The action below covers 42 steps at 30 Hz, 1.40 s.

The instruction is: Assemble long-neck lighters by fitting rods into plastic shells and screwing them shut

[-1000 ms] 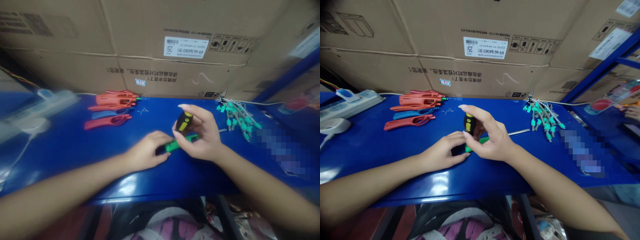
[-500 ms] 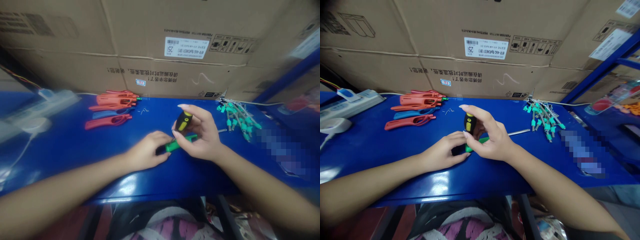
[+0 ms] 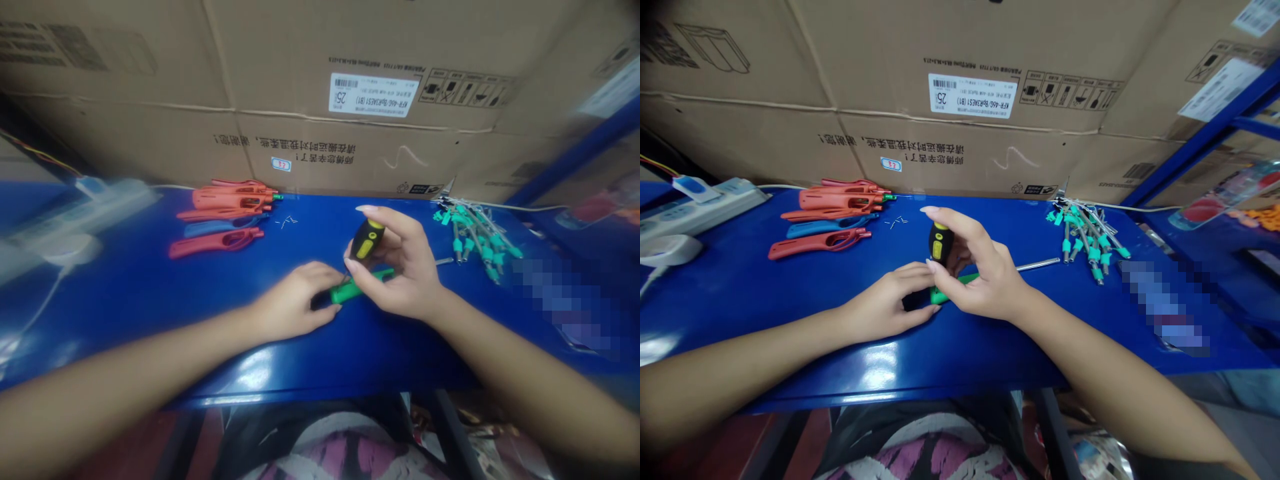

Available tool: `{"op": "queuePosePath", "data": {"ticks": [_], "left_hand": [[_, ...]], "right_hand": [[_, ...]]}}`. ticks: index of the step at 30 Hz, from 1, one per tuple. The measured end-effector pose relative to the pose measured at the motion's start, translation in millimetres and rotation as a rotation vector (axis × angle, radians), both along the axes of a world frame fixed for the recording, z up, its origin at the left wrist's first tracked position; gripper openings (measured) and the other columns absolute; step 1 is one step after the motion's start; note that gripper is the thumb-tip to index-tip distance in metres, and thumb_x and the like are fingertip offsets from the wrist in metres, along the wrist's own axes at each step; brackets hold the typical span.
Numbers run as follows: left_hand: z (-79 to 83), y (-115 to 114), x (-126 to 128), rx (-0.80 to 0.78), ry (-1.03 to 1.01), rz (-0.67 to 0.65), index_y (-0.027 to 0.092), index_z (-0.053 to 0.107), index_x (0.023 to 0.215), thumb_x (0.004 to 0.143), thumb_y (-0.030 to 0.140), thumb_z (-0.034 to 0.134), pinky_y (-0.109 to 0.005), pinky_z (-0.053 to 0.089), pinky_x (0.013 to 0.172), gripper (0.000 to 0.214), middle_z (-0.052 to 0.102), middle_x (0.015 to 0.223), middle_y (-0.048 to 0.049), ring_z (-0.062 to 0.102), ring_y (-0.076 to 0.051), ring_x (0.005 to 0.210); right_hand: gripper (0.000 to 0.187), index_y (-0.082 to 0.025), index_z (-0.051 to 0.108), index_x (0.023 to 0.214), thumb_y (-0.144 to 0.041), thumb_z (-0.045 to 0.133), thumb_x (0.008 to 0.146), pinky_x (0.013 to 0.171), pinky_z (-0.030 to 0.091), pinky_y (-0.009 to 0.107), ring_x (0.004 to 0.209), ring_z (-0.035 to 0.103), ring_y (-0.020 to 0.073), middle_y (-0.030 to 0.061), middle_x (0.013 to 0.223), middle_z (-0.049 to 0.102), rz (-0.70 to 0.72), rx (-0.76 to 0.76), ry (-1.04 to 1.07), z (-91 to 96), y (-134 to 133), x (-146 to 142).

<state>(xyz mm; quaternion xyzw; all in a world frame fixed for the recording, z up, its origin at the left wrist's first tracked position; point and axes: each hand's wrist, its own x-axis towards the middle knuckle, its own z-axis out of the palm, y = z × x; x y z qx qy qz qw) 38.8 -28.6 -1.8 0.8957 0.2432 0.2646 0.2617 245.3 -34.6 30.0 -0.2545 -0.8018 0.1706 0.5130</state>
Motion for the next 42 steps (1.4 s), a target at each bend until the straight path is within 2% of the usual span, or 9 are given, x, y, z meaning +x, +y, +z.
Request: {"op": "queuePosePath", "data": {"ticks": [8,16,24,30,33,36,40,42], "left_hand": [[2.2,-0.4,0.3,-0.013,-0.001,0.004,0.017,0.067,0.118,0.087,0.017,0.066,-0.046,0.048,0.104,0.031,0.072,0.116,-0.0092,0.064,-0.026,0.113],[2.0,-0.6,0.7,-0.008,0.012,0.007,0.017,0.067,0.118,0.087,0.017,0.066,-0.045,0.047,0.105,0.031,0.072,0.117,-0.0093,0.063,-0.026,0.113],[0.4,-0.5,-0.1,-0.003,-0.007,0.006,0.017,0.068,0.114,0.088,0.018,0.065,-0.041,0.052,0.096,0.025,0.071,0.112,-0.0081,0.064,-0.024,0.105],[-0.1,0.0,0.1,-0.003,-0.021,0.005,0.018,0.067,0.119,0.087,0.017,0.066,-0.044,0.051,0.101,0.032,0.072,0.117,-0.0095,0.064,-0.025,0.111],[0.3,-0.1,0.4,-0.001,-0.019,0.003,0.018,0.067,0.121,0.087,0.017,0.066,-0.046,0.05,0.103,0.034,0.072,0.118,-0.0098,0.064,-0.026,0.112],[0.9,-0.2,0.5,0.002,-0.013,0.008,0.018,0.068,0.119,0.087,0.017,0.066,-0.047,0.05,0.103,0.032,0.072,0.118,-0.0102,0.064,-0.027,0.112],[0.7,-0.1,0.5,-0.02,-0.014,0.014,0.017,0.067,0.121,0.087,0.018,0.067,-0.046,0.05,0.103,0.035,0.071,0.119,-0.0102,0.063,-0.026,0.114],[0.4,-0.2,0.2,-0.021,-0.012,0.013,0.017,0.066,0.123,0.087,0.018,0.067,-0.045,0.05,0.104,0.036,0.071,0.119,-0.01,0.063,-0.025,0.114]], "right_hand": [[0.069,-0.035,0.035,0.149,-0.02,0.066,0.089,0.064,0.067,0.035,0.089,0.072,0.0205,0.0093,0.15,0.047,-0.025,-0.006,-0.038,-1.6,-0.2,2.1],[0.067,-0.033,0.037,0.147,-0.018,0.066,0.089,0.061,0.066,0.031,0.089,0.072,0.0191,0.0094,0.148,0.049,-0.018,0.016,-0.025,0.0,-0.2,0.7],[0.074,-0.035,0.038,0.15,-0.029,0.074,0.086,0.062,0.066,0.032,0.091,0.071,0.0215,0.0089,0.146,0.052,-0.088,0.153,-0.127,1.1,5.2,5.3],[0.067,-0.031,0.03,0.155,-0.026,0.06,0.095,0.064,0.065,0.031,0.09,0.071,0.0197,0.0099,0.141,0.056,0.002,-0.058,-0.13,7.4,3.4,6.6],[0.064,-0.034,0.039,0.15,-0.029,0.066,0.092,0.058,0.063,0.03,0.08,0.069,0.0174,0.008,0.142,0.055,-0.072,0.024,-0.132,7.0,5.1,7.9],[0.062,-0.035,0.045,0.145,-0.033,0.071,0.089,0.056,0.062,0.031,0.07,0.065,0.0157,0.0062,0.133,0.062,-0.143,0.121,-0.161,8.0,5.4,8.6],[0.057,-0.031,0.035,0.153,-0.03,0.054,0.1,0.066,0.064,0.034,0.077,0.068,0.017,0.0078,0.127,0.065,-0.051,-0.026,-0.18,12.8,2.6,7.4],[0.056,-0.031,0.035,0.153,-0.028,0.053,0.101,0.066,0.064,0.033,0.079,0.069,0.0173,0.0081,0.13,0.064,-0.023,-0.043,-0.156,13.7,2.5,7.1]]}}
